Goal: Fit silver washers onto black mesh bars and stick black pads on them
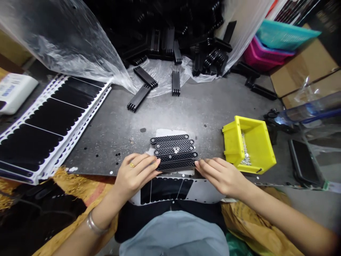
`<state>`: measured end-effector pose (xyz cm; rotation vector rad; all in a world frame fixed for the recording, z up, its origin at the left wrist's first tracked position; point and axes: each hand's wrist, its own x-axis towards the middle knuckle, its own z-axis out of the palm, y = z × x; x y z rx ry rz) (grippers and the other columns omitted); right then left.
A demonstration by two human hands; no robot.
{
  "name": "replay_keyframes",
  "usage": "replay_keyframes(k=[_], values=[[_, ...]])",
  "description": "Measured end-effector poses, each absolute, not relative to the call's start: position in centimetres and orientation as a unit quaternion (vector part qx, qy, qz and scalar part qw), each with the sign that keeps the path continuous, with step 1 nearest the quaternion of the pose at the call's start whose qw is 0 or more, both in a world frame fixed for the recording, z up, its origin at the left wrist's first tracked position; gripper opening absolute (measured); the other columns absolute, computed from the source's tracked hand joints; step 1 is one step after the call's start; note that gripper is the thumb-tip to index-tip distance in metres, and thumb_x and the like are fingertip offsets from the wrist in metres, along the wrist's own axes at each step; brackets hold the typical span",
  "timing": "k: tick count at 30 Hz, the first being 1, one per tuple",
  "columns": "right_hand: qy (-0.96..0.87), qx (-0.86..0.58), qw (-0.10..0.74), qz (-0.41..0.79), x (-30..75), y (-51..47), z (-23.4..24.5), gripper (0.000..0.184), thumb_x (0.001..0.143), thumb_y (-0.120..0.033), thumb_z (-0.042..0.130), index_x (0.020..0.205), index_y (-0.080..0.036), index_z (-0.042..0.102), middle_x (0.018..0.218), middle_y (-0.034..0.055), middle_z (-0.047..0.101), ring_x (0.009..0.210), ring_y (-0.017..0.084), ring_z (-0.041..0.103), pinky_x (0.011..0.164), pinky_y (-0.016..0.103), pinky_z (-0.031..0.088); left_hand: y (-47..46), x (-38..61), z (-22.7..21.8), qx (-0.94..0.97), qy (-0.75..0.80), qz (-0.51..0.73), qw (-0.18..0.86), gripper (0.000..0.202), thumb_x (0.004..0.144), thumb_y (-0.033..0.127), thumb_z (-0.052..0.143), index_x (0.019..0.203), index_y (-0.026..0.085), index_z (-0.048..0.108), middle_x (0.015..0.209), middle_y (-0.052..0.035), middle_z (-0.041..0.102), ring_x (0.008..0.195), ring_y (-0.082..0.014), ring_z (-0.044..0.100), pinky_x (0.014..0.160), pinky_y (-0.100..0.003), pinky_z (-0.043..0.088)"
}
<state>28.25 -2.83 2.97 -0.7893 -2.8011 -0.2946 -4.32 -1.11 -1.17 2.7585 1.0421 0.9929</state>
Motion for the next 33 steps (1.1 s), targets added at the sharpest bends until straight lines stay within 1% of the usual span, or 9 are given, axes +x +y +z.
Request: replay_keyframes(k=[3,8,12,16,20,24,28,30,33], values=[[-0.963,-0.232,0.108,-0.085,29.1,-2.3,2.8,0.024,0.103,-0.005,0.049,0.112,-0.006,0.072,0.097,0.0093,0.074,0.085,0.019,0.062,0.076,0.035,0.049,-0.9,-4.3,-0.9,0.890,0.336,0.308,0.015,0.020,0.096,0.023,0.073,0.115,0.019,0.071,0.105,-0.0051,0.081,0.100,-0.0203,0.072,0.096,-0.037,0.044],[-0.936,-0.313,0.134,-0.090,28.1,-2.6,1.9,0.010,0.099,-0.009,0.064,0.091,-0.011,0.070,0.078,0.0041,0.069,0.069,0.015,0.056,0.062,0.034,0.040,-0.9,-4.3,-0.8,0.890,0.344,0.299,0.018,0.019,0.097,0.024,0.072,0.115,0.019,0.072,0.108,-0.0059,0.080,0.103,-0.0222,0.070,0.097,-0.038,0.044],[-0.932,-0.305,0.166,-0.104,27.8,-3.0,1.7,0.011,0.100,-0.009,0.063,0.092,-0.013,0.070,0.078,0.0033,0.071,0.070,0.014,0.058,0.063,0.033,0.040,-1.2,-4.2,-1.0,0.883,0.352,0.308,0.026,0.018,0.097,0.023,0.071,0.115,0.019,0.072,0.109,-0.0065,0.080,0.104,-0.0221,0.070,0.096,-0.038,0.044],[-0.939,-0.300,0.109,-0.132,27.0,-3.6,2.3,0.013,0.100,-0.007,0.060,0.097,-0.009,0.072,0.084,0.0081,0.073,0.075,0.018,0.061,0.067,0.035,0.043,-1.4,-4.1,-1.2,0.881,0.355,0.313,0.018,0.018,0.097,0.022,0.071,0.115,0.018,0.071,0.109,-0.0068,0.080,0.104,-0.0229,0.069,0.095,-0.038,0.044],[-0.900,-0.407,0.112,-0.109,25.6,-4.7,2.4,0.017,0.103,-0.014,0.058,0.097,-0.009,0.072,0.076,0.0053,0.067,0.067,0.017,0.057,0.061,0.035,0.041,-1.4,-4.0,-1.1,0.881,0.359,0.309,0.011,0.017,0.096,0.021,0.072,0.114,0.019,0.071,0.109,-0.0063,0.080,0.103,-0.0236,0.069,0.095,-0.039,0.044],[-0.879,-0.444,0.164,-0.059,26.3,-5.4,1.6,0.016,0.101,-0.015,0.062,0.111,-0.006,0.070,0.093,0.0097,0.074,0.076,0.018,0.062,0.066,0.034,0.046,-1.4,-4.0,-1.1,0.882,0.358,0.307,0.019,0.018,0.096,0.021,0.072,0.114,0.018,0.071,0.109,-0.0067,0.080,0.103,-0.0236,0.069,0.094,-0.039,0.045],[-0.920,-0.355,0.123,-0.107,27.9,-5.2,1.4,0.025,0.098,-0.011,0.066,0.122,-0.003,0.067,0.107,0.0127,0.076,0.090,0.022,0.065,0.076,0.037,0.049,-1.3,-4.0,-1.0,0.883,0.356,0.304,0.021,0.017,0.096,0.022,0.072,0.113,0.020,0.071,0.108,-0.0058,0.080,0.102,-0.0230,0.070,0.094,-0.039,0.045],[-0.929,-0.334,0.102,-0.120,27.8,-4.9,1.8,0.020,0.098,-0.011,0.064,0.117,-0.004,0.070,0.101,0.0108,0.076,0.091,0.023,0.064,0.077,0.037,0.049,-1.2,-4.0,-1.0,0.885,0.356,0.299,0.020,0.017,0.096,0.022,0.072,0.113,0.020,0.071,0.108,-0.0054,0.080,0.101,-0.0227,0.071,0.093,-0.039,0.045],[-0.924,-0.349,0.083,-0.130,26.3,-4.3,2.7,0.017,0.101,-0.013,0.059,0.094,-0.010,0.074,0.083,0.0075,0.070,0.078,0.021,0.060,0.070,0.037,0.044,-1.2,-4.0,-0.9,0.885,0.359,0.295,0.019,0.017,0.096,0.022,0.072,0.113,0.020,0.070,0.108,-0.0055,0.080,0.101,-0.0225,0.071,0.093,-0.039,0.045]])
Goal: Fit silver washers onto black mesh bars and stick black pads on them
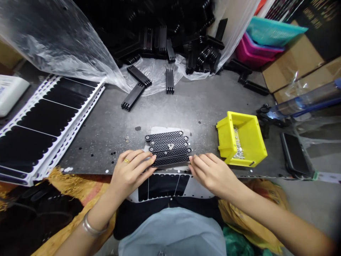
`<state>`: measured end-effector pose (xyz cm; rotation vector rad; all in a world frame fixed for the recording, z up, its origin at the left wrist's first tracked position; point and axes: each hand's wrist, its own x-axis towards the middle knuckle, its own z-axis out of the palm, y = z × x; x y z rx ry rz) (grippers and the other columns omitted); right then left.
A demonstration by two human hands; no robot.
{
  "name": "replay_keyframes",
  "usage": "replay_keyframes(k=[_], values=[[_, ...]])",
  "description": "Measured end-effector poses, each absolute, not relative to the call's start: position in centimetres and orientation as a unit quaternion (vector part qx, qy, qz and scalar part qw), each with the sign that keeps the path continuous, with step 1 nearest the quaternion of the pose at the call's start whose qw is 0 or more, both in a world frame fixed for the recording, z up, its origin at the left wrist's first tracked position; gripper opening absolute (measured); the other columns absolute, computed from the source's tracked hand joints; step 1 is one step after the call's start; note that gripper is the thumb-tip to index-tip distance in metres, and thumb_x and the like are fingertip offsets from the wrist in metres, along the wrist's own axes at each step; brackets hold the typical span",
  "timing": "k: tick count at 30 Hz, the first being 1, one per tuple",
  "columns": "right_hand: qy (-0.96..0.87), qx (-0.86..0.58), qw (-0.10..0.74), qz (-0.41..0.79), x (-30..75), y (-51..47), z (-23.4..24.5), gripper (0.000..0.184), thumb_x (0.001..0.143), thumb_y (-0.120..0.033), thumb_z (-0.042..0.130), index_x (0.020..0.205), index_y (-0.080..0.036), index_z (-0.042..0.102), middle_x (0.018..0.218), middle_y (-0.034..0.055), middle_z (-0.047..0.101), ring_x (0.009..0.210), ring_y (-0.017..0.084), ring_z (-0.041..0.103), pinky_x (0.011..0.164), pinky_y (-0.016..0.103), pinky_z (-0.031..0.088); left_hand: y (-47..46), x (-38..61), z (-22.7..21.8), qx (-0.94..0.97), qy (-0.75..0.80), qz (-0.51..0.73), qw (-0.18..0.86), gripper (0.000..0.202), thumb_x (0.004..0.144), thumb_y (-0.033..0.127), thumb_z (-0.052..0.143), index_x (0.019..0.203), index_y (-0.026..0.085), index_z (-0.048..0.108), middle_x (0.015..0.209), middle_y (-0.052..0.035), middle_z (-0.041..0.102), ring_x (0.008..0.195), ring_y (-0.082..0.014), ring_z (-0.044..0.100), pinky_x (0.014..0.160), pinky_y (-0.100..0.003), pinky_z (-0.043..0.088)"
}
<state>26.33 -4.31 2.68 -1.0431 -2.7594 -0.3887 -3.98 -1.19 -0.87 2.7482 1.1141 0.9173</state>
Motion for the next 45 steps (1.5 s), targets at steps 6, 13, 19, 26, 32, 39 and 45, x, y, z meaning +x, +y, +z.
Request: replay_keyframes(k=[6,13,19,26,32,39,45], values=[[-0.879,-0.453,0.101,-0.106,24.2,-3.7,3.5,0.038,0.103,-0.018,0.052,0.065,-0.018,0.061,0.065,0.0018,0.056,0.060,0.017,0.047,0.062,0.036,0.034,-1.4,-3.9,-0.9,0.880,0.367,0.299,0.032,0.017,0.095,0.021,0.074,0.111,0.020,0.071,0.108,-0.0062,0.080,0.101,-0.0224,0.071,0.094,-0.039,0.045],[-0.898,-0.395,0.019,-0.194,23.4,-6.1,2.9,0.018,0.098,-0.011,0.058,0.101,-0.001,0.073,0.093,0.0164,0.070,0.080,0.025,0.057,0.069,0.039,0.036,-1.3,-3.9,-1.1,0.878,0.365,0.306,0.047,0.017,0.095,0.020,0.073,0.112,0.019,0.071,0.108,-0.0067,0.080,0.102,-0.0228,0.070,0.093,-0.039,0.044],[-0.877,-0.444,0.071,-0.172,21.9,-4.4,3.0,0.034,0.098,-0.014,0.059,0.065,-0.020,0.058,0.063,0.0026,0.052,0.065,0.020,0.047,0.063,0.038,0.028,-1.3,-3.8,-1.4,0.875,0.367,0.312,0.044,0.018,0.093,0.020,0.075,0.111,0.019,0.071,0.109,-0.0066,0.080,0.102,-0.0232,0.070,0.093,-0.039,0.044],[-0.893,-0.424,0.141,-0.050,26.1,-5.3,2.0,0.014,0.102,-0.015,0.056,0.105,-0.009,0.068,0.091,0.0096,0.072,0.079,0.019,0.060,0.068,0.034,0.042,-1.5,-3.8,-1.5,0.871,0.370,0.321,0.042,0.017,0.095,0.021,0.073,0.111,0.020,0.072,0.108,-0.0056,0.080,0.102,-0.0220,0.070,0.094,-0.038,0.045],[-0.880,-0.437,0.079,-0.171,23.5,-5.8,2.0,0.015,0.099,-0.012,0.057,0.092,-0.013,0.070,0.079,0.0089,0.068,0.073,0.021,0.057,0.064,0.037,0.040,-1.5,-3.9,-1.8,0.868,0.371,0.327,0.048,0.021,0.094,0.022,0.073,0.115,0.025,0.073,0.110,-0.0041,0.080,0.103,-0.0217,0.070,0.094,-0.039,0.045],[-0.868,-0.464,0.121,-0.130,23.2,-5.7,2.0,0.015,0.099,-0.013,0.058,0.091,-0.008,0.070,0.077,0.0084,0.065,0.071,0.020,0.056,0.065,0.036,0.037,-1.5,-3.9,-1.6,0.870,0.371,0.322,0.038,0.016,0.095,0.021,0.073,0.111,0.021,0.072,0.110,-0.0055,0.080,0.102,-0.0222,0.071,0.092,-0.039,0.045],[-0.870,-0.461,0.152,-0.084,24.7,-6.4,1.6,0.019,0.099,-0.008,0.056,0.111,-0.003,0.069,0.091,0.0118,0.071,0.079,0.020,0.060,0.067,0.035,0.039,-1.4,-3.9,-1.7,0.870,0.368,0.326,0.040,0.016,0.095,0.021,0.073,0.111,0.021,0.071,0.109,-0.0053,0.079,0.101,-0.0220,0.070,0.092,-0.039,0.044]])
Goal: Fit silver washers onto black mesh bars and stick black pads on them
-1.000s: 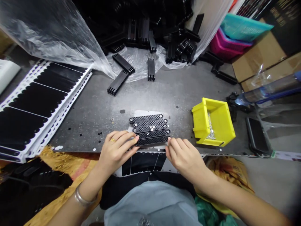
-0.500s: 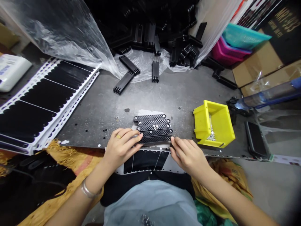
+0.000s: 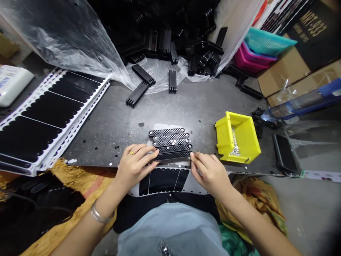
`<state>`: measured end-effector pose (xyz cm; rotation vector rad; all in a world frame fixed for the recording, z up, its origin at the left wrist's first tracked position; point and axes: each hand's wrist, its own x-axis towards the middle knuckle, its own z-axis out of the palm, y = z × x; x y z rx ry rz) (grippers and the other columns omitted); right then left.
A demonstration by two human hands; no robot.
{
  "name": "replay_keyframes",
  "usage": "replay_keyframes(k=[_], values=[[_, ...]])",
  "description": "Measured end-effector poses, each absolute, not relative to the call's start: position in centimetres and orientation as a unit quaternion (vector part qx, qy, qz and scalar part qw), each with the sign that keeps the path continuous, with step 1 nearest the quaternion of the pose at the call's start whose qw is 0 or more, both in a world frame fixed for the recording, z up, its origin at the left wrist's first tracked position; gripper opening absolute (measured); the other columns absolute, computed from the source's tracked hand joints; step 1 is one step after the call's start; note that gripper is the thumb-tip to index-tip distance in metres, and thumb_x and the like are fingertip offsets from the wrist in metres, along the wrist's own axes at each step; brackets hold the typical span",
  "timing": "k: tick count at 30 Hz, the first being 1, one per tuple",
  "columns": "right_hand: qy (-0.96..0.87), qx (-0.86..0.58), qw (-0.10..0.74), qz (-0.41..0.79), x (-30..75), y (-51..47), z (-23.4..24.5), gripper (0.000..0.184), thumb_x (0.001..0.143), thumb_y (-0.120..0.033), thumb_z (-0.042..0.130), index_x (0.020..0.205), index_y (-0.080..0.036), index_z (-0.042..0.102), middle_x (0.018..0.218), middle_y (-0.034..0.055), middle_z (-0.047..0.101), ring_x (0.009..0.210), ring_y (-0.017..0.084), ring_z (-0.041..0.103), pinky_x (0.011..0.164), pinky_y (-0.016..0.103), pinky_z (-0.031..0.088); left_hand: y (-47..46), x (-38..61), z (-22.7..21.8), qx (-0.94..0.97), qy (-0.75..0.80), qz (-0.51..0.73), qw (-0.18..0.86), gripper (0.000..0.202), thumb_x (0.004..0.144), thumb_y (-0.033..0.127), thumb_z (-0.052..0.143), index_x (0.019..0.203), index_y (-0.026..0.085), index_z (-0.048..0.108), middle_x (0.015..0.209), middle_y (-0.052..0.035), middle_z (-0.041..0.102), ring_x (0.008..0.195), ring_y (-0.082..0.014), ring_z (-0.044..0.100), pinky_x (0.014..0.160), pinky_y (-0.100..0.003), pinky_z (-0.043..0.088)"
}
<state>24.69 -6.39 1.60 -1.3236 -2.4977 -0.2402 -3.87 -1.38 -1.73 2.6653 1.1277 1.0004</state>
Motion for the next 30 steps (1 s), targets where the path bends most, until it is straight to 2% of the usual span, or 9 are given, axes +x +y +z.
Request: replay_keyframes(k=[2,5,8,10,14,19,25,28,30], values=[[-0.874,-0.454,0.116,-0.129,23.5,-5.9,1.8,0.016,0.098,-0.010,0.056,0.091,-0.009,0.071,0.078,0.0078,0.067,0.071,0.020,0.055,0.065,0.037,0.036,-1.3,-3.9,-1.7,0.871,0.368,0.324,0.040,0.016,0.094,0.021,0.073,0.111,0.021,0.071,0.109,-0.0053,0.079,0.101,-0.0222,0.070,0.092,-0.039,0.044],[-0.876,-0.454,0.115,-0.114,23.0,-5.1,2.0,0.031,0.100,-0.017,0.055,0.072,-0.016,0.067,0.070,0.0051,0.061,0.066,0.019,0.053,0.063,0.037,0.036,-1.4,-3.8,-1.5,0.873,0.370,0.317,0.036,0.016,0.094,0.022,0.073,0.110,0.022,0.072,0.109,-0.0053,0.079,0.102,-0.0225,0.070,0.093,-0.039,0.044],[-0.848,-0.491,0.188,0.063,25.2,-5.4,1.9,0.025,0.104,-0.025,0.054,0.098,-0.013,0.075,0.089,0.0085,0.071,0.077,0.019,0.064,0.067,0.035,0.047,-1.5,-3.8,-1.4,0.871,0.375,0.317,0.033,0.016,0.094,0.022,0.074,0.110,0.022,0.072,0.110,-0.0054,0.080,0.102,-0.0226,0.070,0.092,-0.039,0.045],[-0.780,-0.533,0.265,0.192,27.0,-6.1,1.7,0.027,0.106,-0.026,0.050,0.113,-0.018,0.075,0.101,0.0077,0.073,0.086,0.019,0.069,0.071,0.033,0.054,-1.5,-3.7,-1.4,0.868,0.379,0.320,0.035,0.017,0.094,0.022,0.074,0.111,0.022,0.072,0.110,-0.0052,0.080,0.102,-0.0226,0.071,0.092,-0.039,0.045],[-0.683,-0.579,0.396,0.202,26.7,-6.9,1.3,0.021,0.103,-0.019,0.056,0.106,-0.022,0.076,0.096,0.0063,0.072,0.087,0.019,0.070,0.076,0.034,0.058,-1.7,-3.6,-1.6,0.867,0.383,0.315,0.039,0.018,0.094,0.022,0.074,0.111,0.023,0.072,0.109,-0.0050,0.080,0.103,-0.0226,0.071,0.093,-0.039,0.045],[-0.808,-0.482,0.310,0.134,20.7,-3.5,1.0,0.021,0.105,-0.020,0.055,0.118,-0.017,0.070,0.098,0.0096,0.071,0.088,0.019,0.069,0.078,0.033,0.059,-2.3,-3.6,-1.5,0.848,0.430,0.297,0.089,0.039,0.095,0.027,0.072,0.132,0.021,0.061,0.120,-0.0101,0.074,0.113,-0.0251,0.068,0.100,-0.040,0.046],[-0.854,-0.441,0.260,0.094,18.2,-1.9,0.6,0.016,0.104,-0.018,0.055,0.099,-0.016,0.071,0.092,0.0080,0.070,0.079,0.017,0.067,0.072,0.030,0.055,-2.0,-2.7,-1.4,0.821,0.471,0.285,0.150,0.079,0.091,0.037,0.075,0.157,0.019,0.037,0.146,-0.0180,0.060,0.138,-0.0318,0.054,0.117,-0.045,0.037],[-0.895,-0.369,0.250,0.024,17.6,-3.4,0.3,0.015,0.102,-0.014,0.057,0.108,-0.012,0.071,0.094,0.0109,0.072,0.078,0.019,0.065,0.069,0.034,0.053,-1.3,-2.1,-1.8,0.842,0.458,0.241,0.151,0.078,0.094,0.027,0.065,0.163,0.020,0.028,0.163,-0.0178,0.045,0.154,-0.0340,0.036,0.123,-0.049,0.027],[-0.908,-0.348,0.232,-0.014,17.1,-4.3,0.2,0.020,0.101,-0.012,0.058,0.116,-0.008,0.070,0.098,0.0135,0.074,0.080,0.021,0.065,0.069,0.036,0.053,-0.9,-1.9,-2.2,0.850,0.449,0.228,0.154,0.074,0.095,0.021,0.060,0.163,0.022,0.030,0.166,-0.0151,0.042,0.158,-0.0326,0.031,0.124,-0.049,0.023]])
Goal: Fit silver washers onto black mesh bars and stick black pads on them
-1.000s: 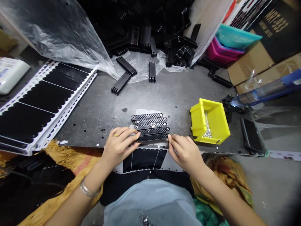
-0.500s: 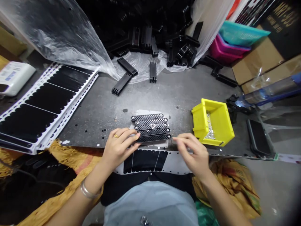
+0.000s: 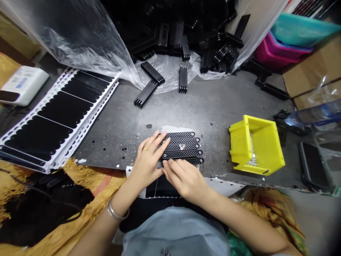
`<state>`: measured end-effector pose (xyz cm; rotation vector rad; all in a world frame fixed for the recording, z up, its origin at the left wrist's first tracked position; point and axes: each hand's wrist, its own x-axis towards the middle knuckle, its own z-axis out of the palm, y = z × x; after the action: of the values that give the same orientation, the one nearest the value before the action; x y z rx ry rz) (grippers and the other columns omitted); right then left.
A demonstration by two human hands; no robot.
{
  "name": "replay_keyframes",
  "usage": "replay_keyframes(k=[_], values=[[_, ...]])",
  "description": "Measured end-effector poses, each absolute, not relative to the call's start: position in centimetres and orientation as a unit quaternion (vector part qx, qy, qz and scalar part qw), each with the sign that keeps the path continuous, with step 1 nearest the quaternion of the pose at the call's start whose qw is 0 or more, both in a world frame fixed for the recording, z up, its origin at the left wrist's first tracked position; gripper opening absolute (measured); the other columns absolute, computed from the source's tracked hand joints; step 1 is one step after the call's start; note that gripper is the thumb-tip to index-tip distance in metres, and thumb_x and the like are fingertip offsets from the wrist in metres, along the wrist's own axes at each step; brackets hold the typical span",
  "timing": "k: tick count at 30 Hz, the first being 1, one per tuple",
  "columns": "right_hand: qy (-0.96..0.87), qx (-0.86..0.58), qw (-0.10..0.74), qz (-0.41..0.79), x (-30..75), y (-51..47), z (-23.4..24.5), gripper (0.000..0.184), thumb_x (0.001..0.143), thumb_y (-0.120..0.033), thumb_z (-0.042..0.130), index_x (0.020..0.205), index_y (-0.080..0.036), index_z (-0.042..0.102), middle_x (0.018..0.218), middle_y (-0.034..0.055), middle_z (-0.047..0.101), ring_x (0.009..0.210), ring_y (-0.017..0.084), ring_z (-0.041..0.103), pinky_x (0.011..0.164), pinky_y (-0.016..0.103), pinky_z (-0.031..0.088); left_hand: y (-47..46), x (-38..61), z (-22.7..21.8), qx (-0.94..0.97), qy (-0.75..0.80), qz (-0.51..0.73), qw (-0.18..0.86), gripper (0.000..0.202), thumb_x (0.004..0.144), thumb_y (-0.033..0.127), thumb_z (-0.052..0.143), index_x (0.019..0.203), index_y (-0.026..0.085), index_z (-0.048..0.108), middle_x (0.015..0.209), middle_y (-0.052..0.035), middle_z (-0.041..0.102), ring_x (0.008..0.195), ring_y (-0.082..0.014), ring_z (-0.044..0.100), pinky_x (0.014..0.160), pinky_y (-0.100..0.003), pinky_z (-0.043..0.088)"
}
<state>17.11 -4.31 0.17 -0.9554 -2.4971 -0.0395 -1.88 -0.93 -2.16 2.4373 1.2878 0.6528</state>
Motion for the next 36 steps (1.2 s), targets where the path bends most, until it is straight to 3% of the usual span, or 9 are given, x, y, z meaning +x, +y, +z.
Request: replay_keyframes(k=[6,12,15,21,25,28,32,34,36], values=[[-0.928,-0.320,0.192,-0.019,17.1,-4.1,1.8,0.021,0.099,-0.013,0.061,0.110,0.000,0.073,0.102,0.0190,0.075,0.082,0.023,0.066,0.069,0.037,0.055,-0.7,-2.2,-2.1,0.855,0.444,0.222,0.149,0.066,0.100,0.028,0.057,0.162,0.021,0.034,0.165,-0.0140,0.044,0.157,-0.0296,0.034,0.126,-0.047,0.017],[-0.615,-0.570,0.459,0.293,22.4,-2.8,1.0,0.030,0.107,-0.027,0.049,0.124,-0.023,0.073,0.127,0.0113,0.072,0.119,0.024,0.069,0.104,0.047,0.057,-2.2,-0.1,-0.3,0.875,0.432,0.191,0.107,0.101,0.095,0.072,0.053,0.166,0.008,0.019,0.164,-0.0220,0.041,0.157,-0.0358,0.032,0.129,-0.053,0.008],[-0.420,-0.565,0.528,0.474,24.5,-2.3,-1.8,0.043,0.109,-0.042,0.038,0.135,-0.024,0.067,0.140,0.0117,0.069,0.129,0.024,0.066,0.110,0.051,0.055,-2.9,4.9,-0.6,0.871,0.447,0.185,0.090,0.110,0.094,0.082,0.040,0.162,-0.002,0.023,0.163,-0.0277,0.039,0.157,-0.0381,0.032,0.130,-0.056,0.008],[-0.277,-0.463,0.553,0.635,25.2,-2.4,-3.1,0.047,0.101,-0.057,0.044,0.125,-0.029,0.074,0.135,0.0073,0.072,0.136,0.023,0.062,0.115,0.049,0.052,-3.5,13.5,0.7,0.892,0.387,0.191,0.137,0.087,0.104,0.066,0.030,0.160,-0.001,0.032,0.166,-0.0211,0.038,0.160,-0.0316,0.026,0.132,-0.051,0.017],[-0.252,-0.482,0.636,0.547,27.4,-2.5,1.7,0.030,0.101,-0.045,0.058,0.116,-0.028,0.077,0.128,0.0041,0.074,0.128,0.020,0.066,0.119,0.043,0.048,-5.3,10.2,2.4,0.880,0.297,0.292,0.227,0.051,0.108,0.035,0.043,0.153,0.012,0.045,0.150,-0.0105,0.062,0.150,-0.0203,0.046,0.124,-0.041,0.038],[-0.388,-0.533,0.696,0.284,30.9,-2.0,4.7,0.034,0.104,-0.042,0.052,0.118,-0.023,0.076,0.126,0.0074,0.073,0.127,0.025,0.066,0.120,0.053,0.043,-6.7,5.4,1.8,0.840,0.345,0.316,0.274,0.036,0.102,0.017,0.054,0.137,0.022,0.059,0.130,-0.0062,0.074,0.127,-0.0190,0.064,0.111,-0.038,0.050],[-0.591,-0.647,0.482,0.015,33.5,-3.7,5.1,0.034,0.103,-0.029,0.059,0.135,-0.027,0.069,0.142,0.0094,0.064,0.139,0.029,0.055,0.122,0.057,0.034,-7.5,2.2,-0.1,0.838,0.403,0.267,0.253,0.039,0.101,0.014,0.057,0.140,0.021,0.057,0.132,-0.0095,0.070,0.124,-0.0226,0.063,0.105,-0.041,0.049],[-0.664,-0.613,0.428,0.021,32.4,-6.0,4.1,0.036,0.100,-0.019,0.062,0.135,-0.028,0.068,0.133,0.0091,0.067,0.128,0.025,0.061,0.113,0.048,0.047,-7.7,2.7,-0.8,0.846,0.399,0.253,0.247,0.040,0.102,0.017,0.057,0.142,0.020,0.055,0.132,-0.0096,0.069,0.122,-0.0236,0.061,0.103,-0.041,0.048],[-0.731,-0.546,0.380,0.151,30.3,-8.7,2.5,0.032,0.101,-0.015,0.061,0.130,-0.025,0.069,0.114,0.0077,0.071,0.106,0.019,0.069,0.094,0.034,0.057,-7.9,3.8,-1.2,0.844,0.408,0.251,0.243,0.036,0.104,0.021,0.057,0.139,0.020,0.057,0.123,-0.0083,0.071,0.113,-0.0237,0.061,0.096,-0.040,0.047]])
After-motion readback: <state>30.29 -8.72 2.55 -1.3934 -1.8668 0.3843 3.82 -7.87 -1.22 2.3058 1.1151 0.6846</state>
